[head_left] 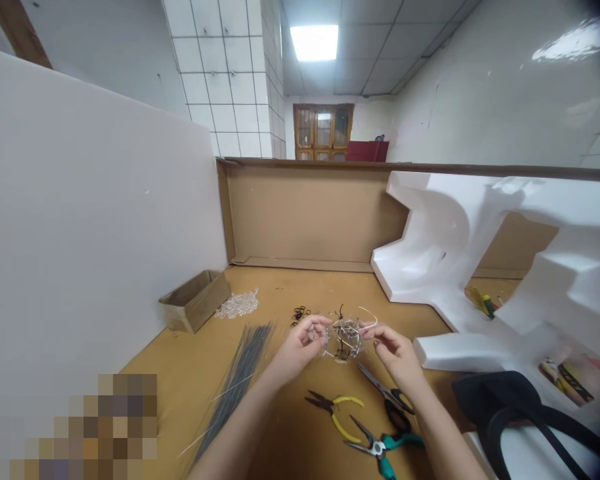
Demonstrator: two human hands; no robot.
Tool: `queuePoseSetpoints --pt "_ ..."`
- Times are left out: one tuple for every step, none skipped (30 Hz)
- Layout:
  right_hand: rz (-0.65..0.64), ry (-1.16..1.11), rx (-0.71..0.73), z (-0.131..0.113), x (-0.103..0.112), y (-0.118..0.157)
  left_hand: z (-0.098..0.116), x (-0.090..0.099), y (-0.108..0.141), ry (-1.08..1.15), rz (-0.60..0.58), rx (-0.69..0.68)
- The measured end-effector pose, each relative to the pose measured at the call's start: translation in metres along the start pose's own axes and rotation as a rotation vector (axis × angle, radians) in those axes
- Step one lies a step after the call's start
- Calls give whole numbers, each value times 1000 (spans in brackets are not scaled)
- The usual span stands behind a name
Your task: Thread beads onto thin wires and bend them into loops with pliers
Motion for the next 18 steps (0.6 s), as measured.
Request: queuePoseSetpoints --pt "-16 -6 -8 -3 0 0 4 -1 2 -59 -5 -44" --pt "-26 -4 -28 -5 0 0 7 -2 4 -114 -8 -83" --pt "-28 -2 -51 -7 0 0 10 -3 6 -163 -11 -116" --pt "-24 -3 -71 -8 1 0 12 -3 8 -204 -12 -142" --pt "-22 -4 -86 -9 2 0 14 -4 9 -239 -8 -160" --pt "-20 -5 -93 -9 3 0 15 -4 10 -267 0 -176" --pt "-19 -6 -93 -10 3 0 16 -4 10 -289 11 -190" --pt "-21 -7 -89 -11 4 0 17 -3 10 -305 24 -202" --pt "-28 -5 -82 -12 5 0 18 -3 10 -316 36 -211" --pt "-34 -3 -77 -13 5 0 19 -3 10 -324 48 -217" --pt "-37 1 -77 -15 6 0 19 -2 9 -330 59 -224" --pt "-40 10 -81 -16 6 1 18 -2 9 -338 69 -230" --pt "-43 26 -88 -17 6 1 18 -2 9 -349 78 -235" --pt "-41 50 -90 -19 5 2 17 -1 8 -363 86 -241" --pt "-34 80 -83 -20 5 2 16 -1 8 -378 95 -248" --pt "-18 111 -69 -22 5 3 16 -1 8 -392 101 -259" --pt "6 137 -49 -23 5 3 16 -1 9 -403 102 -271" --pt "37 156 -29 -24 7 3 15 -1 9 -410 95 -284"
Point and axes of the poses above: each hand's wrist, its own y-axis away from the middle knuckle, its own x-axis out of the back of the hand, z = x × y, the point moved 6 cm from there along -y, towards the middle knuckle, and after that the axes turned 9 degrees about z, right-handed, at the moved point
